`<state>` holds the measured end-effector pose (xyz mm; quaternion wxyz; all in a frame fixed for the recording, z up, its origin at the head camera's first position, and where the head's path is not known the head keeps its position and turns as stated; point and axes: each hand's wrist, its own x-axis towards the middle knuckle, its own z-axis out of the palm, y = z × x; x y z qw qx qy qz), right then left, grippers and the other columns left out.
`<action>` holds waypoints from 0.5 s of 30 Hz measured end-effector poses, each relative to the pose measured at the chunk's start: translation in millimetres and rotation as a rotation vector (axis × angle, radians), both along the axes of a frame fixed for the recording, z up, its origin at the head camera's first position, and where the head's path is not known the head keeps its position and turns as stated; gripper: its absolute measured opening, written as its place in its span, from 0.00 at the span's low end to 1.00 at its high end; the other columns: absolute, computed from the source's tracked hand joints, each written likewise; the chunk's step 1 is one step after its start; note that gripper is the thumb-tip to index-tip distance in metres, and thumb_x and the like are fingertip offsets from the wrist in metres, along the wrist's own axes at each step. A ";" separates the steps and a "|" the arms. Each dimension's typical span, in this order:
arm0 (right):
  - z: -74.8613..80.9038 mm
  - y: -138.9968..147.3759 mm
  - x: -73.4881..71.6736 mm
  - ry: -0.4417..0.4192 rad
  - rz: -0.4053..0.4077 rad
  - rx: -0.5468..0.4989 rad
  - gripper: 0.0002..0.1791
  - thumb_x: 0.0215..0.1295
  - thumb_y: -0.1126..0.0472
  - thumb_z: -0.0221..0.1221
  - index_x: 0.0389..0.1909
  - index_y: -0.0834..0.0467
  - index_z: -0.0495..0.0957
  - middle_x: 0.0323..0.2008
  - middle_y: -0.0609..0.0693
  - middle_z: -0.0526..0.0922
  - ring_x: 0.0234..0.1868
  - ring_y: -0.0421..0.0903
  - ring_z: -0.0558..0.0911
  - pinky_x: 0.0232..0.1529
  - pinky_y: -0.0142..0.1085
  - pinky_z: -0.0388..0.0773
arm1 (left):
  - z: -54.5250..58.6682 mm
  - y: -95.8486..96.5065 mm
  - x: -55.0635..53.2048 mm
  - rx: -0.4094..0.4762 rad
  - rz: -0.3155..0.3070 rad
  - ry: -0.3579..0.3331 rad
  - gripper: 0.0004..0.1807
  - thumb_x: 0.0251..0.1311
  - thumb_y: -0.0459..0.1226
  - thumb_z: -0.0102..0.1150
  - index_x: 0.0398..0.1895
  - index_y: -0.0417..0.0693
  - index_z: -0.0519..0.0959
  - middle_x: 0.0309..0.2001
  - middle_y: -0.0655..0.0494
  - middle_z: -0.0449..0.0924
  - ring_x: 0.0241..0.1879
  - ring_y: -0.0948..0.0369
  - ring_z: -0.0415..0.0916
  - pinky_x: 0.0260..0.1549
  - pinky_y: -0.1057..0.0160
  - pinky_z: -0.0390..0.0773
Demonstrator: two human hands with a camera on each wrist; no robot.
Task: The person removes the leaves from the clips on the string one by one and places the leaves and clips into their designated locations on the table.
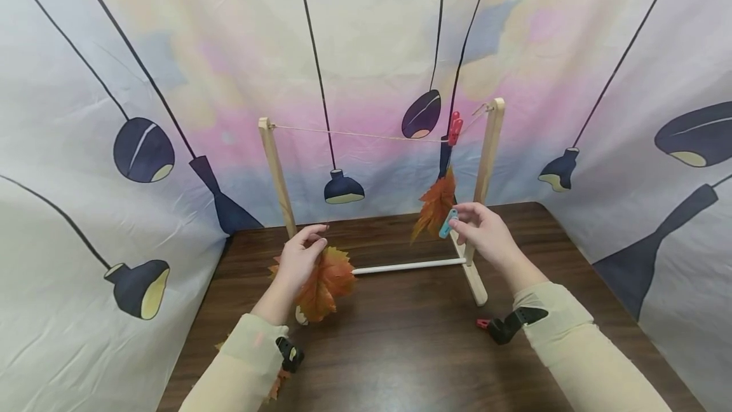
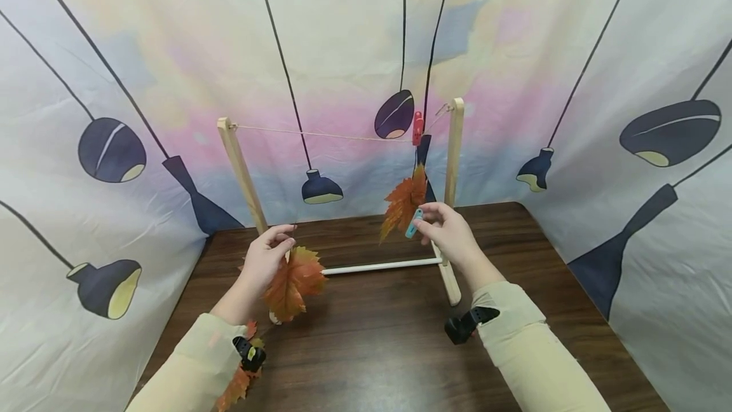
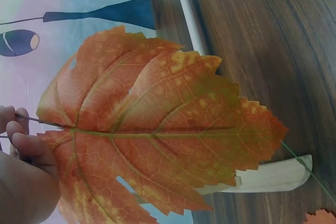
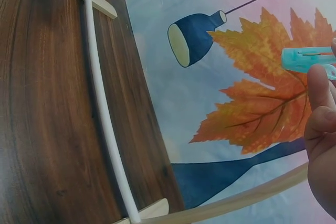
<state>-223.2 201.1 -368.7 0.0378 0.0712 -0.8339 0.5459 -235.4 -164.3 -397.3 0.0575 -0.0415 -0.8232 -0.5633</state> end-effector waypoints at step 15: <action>-19.2 1.7 3.7 -0.011 -0.010 -0.022 0.26 0.66 0.52 0.56 0.60 0.64 0.66 0.49 0.61 0.76 0.29 0.50 0.80 0.34 0.41 0.75 | -8.4 -15.4 3.2 -0.013 0.042 -0.011 0.15 0.64 0.32 0.53 0.54 0.47 0.77 0.40 0.46 0.75 0.33 0.56 0.68 0.27 0.65 0.68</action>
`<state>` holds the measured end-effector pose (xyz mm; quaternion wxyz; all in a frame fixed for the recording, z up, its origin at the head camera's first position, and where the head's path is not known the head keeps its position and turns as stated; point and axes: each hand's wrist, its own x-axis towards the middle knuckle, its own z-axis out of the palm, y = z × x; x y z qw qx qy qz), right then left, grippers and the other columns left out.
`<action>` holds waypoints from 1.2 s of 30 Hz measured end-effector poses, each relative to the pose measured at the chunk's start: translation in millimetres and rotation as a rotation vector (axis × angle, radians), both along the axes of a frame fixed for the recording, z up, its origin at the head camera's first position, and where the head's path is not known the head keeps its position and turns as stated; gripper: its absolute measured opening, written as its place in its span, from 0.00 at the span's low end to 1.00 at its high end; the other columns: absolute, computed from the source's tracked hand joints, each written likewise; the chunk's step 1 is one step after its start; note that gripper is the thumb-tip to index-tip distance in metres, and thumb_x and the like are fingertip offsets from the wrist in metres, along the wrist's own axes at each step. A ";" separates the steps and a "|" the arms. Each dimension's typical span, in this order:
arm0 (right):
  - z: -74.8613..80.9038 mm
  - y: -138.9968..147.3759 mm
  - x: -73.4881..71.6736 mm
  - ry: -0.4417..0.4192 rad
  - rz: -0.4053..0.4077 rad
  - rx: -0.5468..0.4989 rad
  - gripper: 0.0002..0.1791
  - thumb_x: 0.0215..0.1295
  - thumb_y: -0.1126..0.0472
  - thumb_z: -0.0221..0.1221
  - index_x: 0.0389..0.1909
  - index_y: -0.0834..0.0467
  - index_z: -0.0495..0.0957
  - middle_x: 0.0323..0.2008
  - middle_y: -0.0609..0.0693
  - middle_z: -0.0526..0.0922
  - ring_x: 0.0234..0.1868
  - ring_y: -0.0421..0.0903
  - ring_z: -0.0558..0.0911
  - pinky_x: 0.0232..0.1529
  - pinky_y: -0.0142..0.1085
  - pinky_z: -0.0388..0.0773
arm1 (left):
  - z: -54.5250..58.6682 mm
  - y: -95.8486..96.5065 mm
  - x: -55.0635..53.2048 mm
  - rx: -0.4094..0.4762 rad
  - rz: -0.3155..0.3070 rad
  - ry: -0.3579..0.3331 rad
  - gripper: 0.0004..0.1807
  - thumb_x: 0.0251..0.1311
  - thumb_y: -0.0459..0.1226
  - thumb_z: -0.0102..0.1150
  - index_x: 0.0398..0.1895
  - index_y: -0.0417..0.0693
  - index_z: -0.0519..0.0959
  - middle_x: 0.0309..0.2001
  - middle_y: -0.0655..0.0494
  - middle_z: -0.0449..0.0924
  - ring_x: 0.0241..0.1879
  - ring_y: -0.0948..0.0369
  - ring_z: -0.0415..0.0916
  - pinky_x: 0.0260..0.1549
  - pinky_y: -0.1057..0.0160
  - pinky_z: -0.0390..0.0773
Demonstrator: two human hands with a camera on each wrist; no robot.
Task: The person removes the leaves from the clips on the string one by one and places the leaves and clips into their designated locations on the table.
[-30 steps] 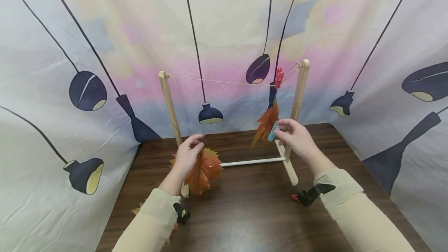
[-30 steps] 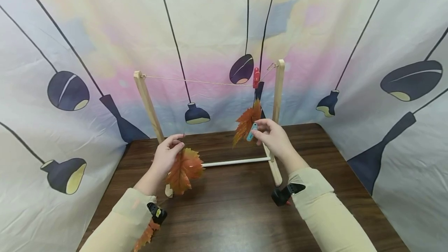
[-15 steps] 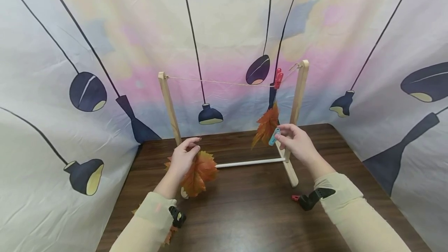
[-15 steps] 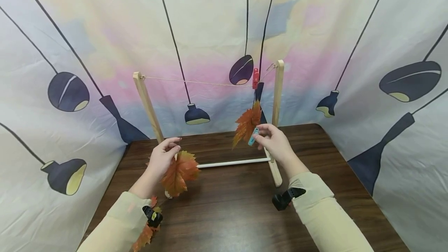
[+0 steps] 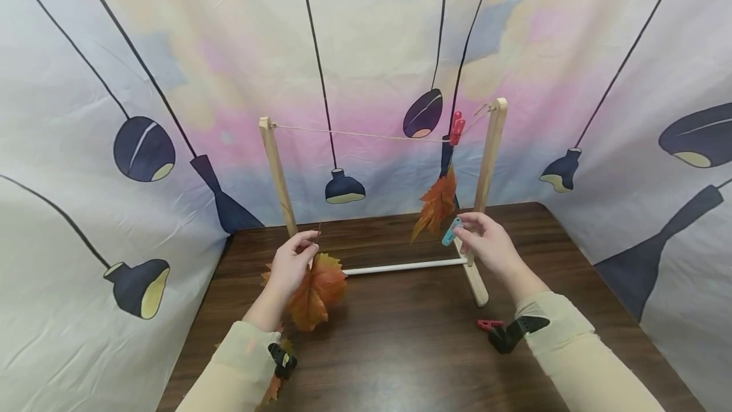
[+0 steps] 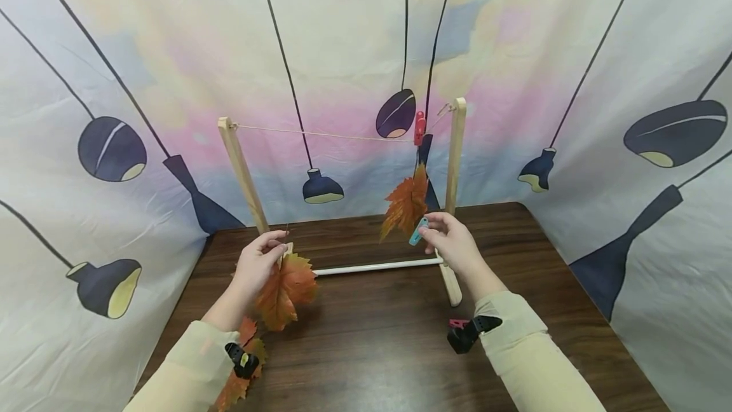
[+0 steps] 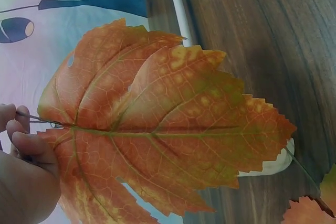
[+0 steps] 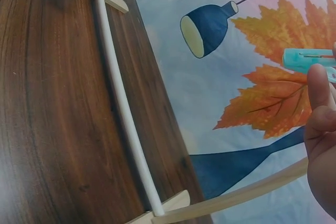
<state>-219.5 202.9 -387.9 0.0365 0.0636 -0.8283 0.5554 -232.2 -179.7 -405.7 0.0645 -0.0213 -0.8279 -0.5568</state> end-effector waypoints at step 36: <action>-25.0 0.6 5.6 -0.067 -0.001 -0.056 0.28 0.66 0.51 0.57 0.62 0.61 0.66 0.49 0.59 0.74 0.30 0.45 0.79 0.36 0.39 0.75 | -11.9 -22.0 6.1 -0.130 0.018 0.023 0.17 0.65 0.33 0.53 0.57 0.46 0.75 0.40 0.47 0.75 0.38 0.55 0.70 0.36 0.61 0.70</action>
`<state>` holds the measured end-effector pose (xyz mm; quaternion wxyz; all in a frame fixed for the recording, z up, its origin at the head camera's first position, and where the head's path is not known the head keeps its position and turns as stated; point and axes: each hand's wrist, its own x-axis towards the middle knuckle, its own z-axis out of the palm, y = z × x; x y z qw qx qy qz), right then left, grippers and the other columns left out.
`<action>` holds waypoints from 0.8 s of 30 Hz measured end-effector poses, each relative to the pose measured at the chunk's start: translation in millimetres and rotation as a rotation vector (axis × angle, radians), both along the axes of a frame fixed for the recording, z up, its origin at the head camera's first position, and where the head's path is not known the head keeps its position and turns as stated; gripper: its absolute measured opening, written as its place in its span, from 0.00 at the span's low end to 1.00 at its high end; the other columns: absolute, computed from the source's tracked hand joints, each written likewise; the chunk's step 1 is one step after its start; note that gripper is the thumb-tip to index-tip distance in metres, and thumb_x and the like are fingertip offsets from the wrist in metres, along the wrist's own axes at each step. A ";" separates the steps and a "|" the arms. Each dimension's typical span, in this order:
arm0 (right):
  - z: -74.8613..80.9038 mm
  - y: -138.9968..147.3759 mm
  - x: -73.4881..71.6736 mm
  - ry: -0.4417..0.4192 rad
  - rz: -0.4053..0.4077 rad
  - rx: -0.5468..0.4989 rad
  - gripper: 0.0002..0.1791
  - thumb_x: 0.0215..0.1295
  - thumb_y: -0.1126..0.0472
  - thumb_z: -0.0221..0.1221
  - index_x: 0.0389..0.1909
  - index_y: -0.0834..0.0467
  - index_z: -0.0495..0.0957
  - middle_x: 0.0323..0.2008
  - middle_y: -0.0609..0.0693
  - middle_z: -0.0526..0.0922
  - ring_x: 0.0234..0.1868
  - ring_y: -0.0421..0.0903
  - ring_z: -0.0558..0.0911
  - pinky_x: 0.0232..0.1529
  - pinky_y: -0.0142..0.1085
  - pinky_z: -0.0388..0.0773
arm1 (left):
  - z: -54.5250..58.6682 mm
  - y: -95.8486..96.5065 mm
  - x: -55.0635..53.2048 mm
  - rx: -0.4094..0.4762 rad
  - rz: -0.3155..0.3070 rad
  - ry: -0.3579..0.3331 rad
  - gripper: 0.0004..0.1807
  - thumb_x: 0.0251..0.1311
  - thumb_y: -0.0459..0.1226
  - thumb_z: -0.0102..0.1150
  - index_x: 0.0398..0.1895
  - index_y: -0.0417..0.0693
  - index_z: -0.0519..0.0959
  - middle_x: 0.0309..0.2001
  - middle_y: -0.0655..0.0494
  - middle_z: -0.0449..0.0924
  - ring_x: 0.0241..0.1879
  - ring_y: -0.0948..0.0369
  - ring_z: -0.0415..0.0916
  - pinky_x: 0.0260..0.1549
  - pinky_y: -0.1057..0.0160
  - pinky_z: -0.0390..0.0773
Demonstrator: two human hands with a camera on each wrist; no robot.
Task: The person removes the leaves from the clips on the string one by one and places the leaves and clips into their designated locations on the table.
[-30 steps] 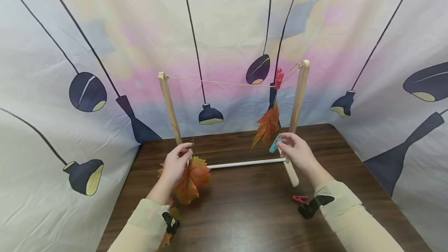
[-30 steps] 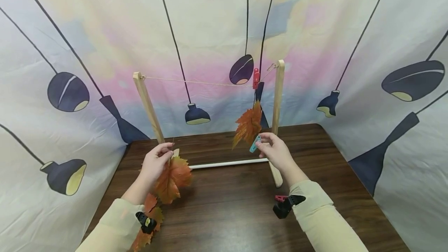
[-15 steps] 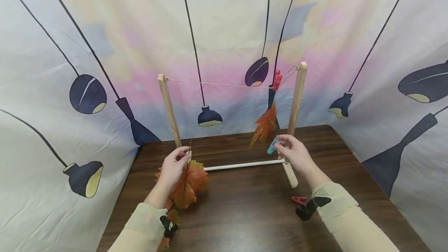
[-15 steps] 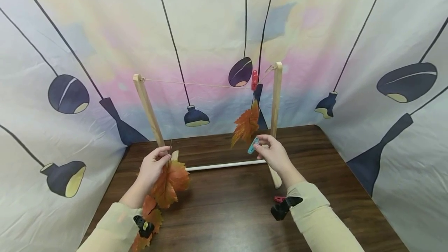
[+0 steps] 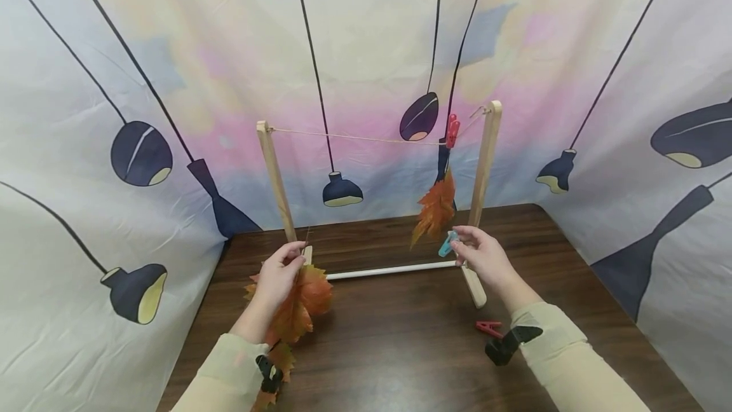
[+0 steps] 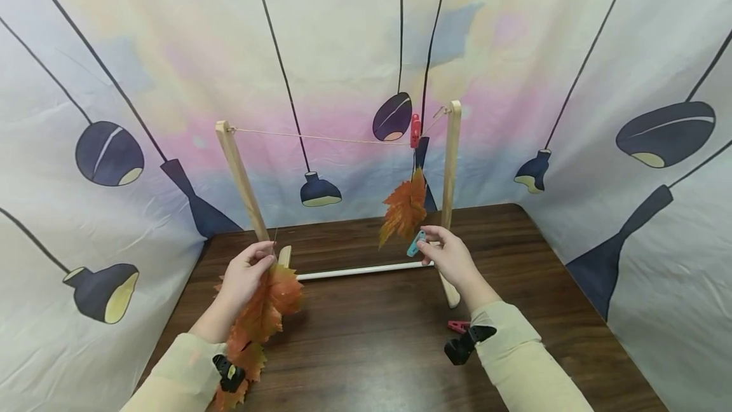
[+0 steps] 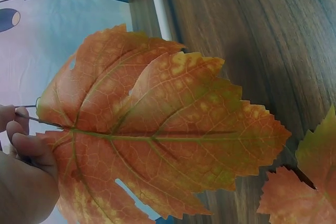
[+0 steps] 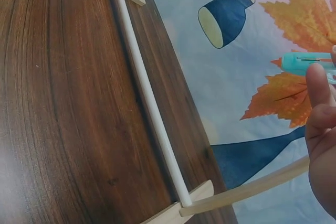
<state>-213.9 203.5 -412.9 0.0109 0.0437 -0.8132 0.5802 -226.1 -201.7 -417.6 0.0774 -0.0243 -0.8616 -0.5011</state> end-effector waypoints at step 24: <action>-10.0 7.8 0.1 0.003 0.002 -0.078 0.22 0.63 0.66 0.58 0.54 0.68 0.61 0.44 0.60 0.76 0.25 0.41 0.79 0.20 0.30 0.64 | -1.5 -21.2 4.4 -0.084 0.029 0.021 0.16 0.65 0.32 0.53 0.55 0.44 0.76 0.40 0.46 0.77 0.39 0.54 0.72 0.36 0.61 0.69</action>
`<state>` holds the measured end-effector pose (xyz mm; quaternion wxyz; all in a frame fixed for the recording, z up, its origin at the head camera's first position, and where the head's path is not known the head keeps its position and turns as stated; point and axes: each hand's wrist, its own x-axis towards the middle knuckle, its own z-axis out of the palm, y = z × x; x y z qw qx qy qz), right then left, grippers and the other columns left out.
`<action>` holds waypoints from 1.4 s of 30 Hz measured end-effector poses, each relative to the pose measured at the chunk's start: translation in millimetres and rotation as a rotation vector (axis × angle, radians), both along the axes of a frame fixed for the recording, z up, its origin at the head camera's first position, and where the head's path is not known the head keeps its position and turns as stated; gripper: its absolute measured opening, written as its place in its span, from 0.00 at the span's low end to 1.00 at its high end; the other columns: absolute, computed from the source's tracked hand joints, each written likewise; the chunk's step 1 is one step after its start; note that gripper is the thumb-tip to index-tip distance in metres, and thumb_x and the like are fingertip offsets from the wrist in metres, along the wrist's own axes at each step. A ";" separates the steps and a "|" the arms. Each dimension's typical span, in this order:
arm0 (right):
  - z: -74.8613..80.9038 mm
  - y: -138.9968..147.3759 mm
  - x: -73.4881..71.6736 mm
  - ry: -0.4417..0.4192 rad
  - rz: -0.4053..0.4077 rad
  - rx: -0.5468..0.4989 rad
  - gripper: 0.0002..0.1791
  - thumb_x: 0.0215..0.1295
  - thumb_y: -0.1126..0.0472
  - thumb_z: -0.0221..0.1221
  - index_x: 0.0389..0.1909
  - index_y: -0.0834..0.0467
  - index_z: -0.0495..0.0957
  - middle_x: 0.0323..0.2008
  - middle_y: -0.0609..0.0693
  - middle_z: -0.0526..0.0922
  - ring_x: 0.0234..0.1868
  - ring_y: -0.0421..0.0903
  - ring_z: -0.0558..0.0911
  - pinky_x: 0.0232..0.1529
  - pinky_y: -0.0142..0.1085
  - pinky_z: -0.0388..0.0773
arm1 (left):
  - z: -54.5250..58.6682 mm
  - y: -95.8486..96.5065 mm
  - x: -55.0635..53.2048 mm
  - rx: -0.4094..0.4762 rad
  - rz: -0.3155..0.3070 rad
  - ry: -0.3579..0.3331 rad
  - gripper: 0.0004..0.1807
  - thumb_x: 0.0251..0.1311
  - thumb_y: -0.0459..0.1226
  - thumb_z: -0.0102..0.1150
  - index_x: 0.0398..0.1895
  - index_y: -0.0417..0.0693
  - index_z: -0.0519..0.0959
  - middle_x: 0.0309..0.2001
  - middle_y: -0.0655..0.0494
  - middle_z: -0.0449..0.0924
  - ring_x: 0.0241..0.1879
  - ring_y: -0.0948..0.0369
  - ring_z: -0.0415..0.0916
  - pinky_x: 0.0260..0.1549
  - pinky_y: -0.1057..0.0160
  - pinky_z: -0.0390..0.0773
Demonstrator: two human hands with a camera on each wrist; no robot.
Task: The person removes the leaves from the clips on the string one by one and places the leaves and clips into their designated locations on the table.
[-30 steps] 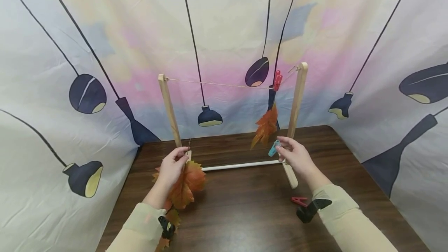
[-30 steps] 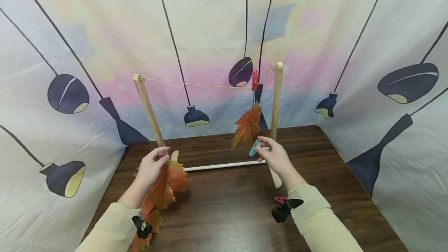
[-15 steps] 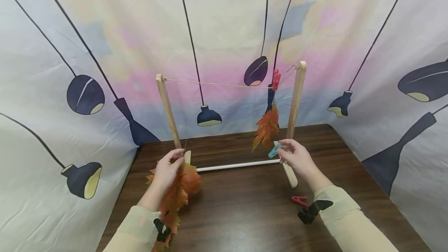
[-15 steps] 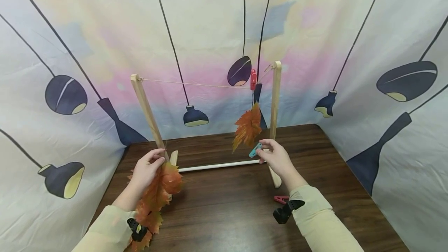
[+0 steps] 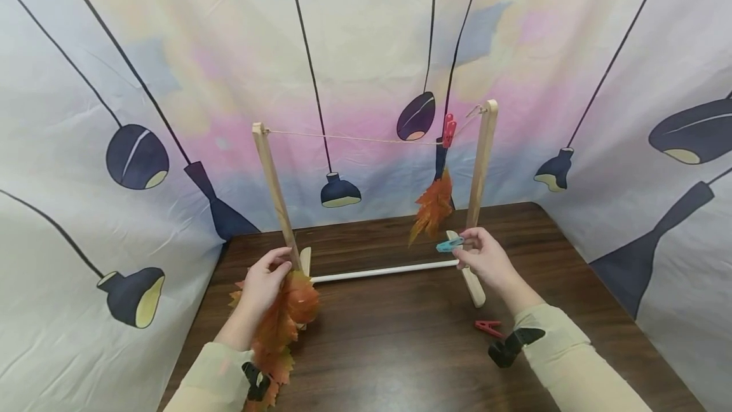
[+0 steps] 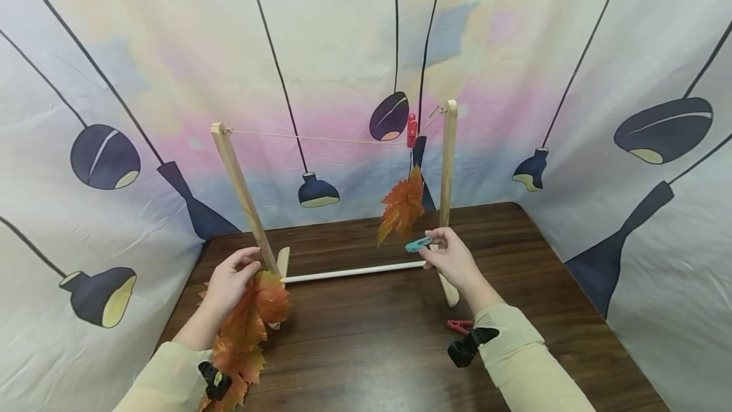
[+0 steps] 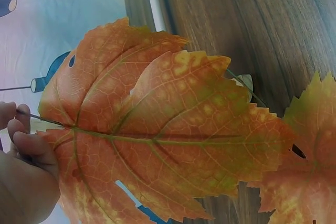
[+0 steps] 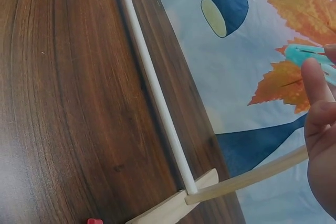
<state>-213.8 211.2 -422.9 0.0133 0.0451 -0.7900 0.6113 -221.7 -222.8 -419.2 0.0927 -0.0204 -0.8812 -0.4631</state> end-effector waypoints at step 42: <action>-16.2 6.6 6.8 -0.105 0.054 0.080 0.23 0.62 0.62 0.60 0.51 0.65 0.59 0.56 0.64 0.72 0.32 0.43 0.81 0.25 0.34 0.66 | -4.6 -21.2 7.9 -0.081 -0.005 -0.031 0.17 0.65 0.35 0.53 0.56 0.46 0.75 0.39 0.48 0.78 0.31 0.58 0.69 0.31 0.61 0.69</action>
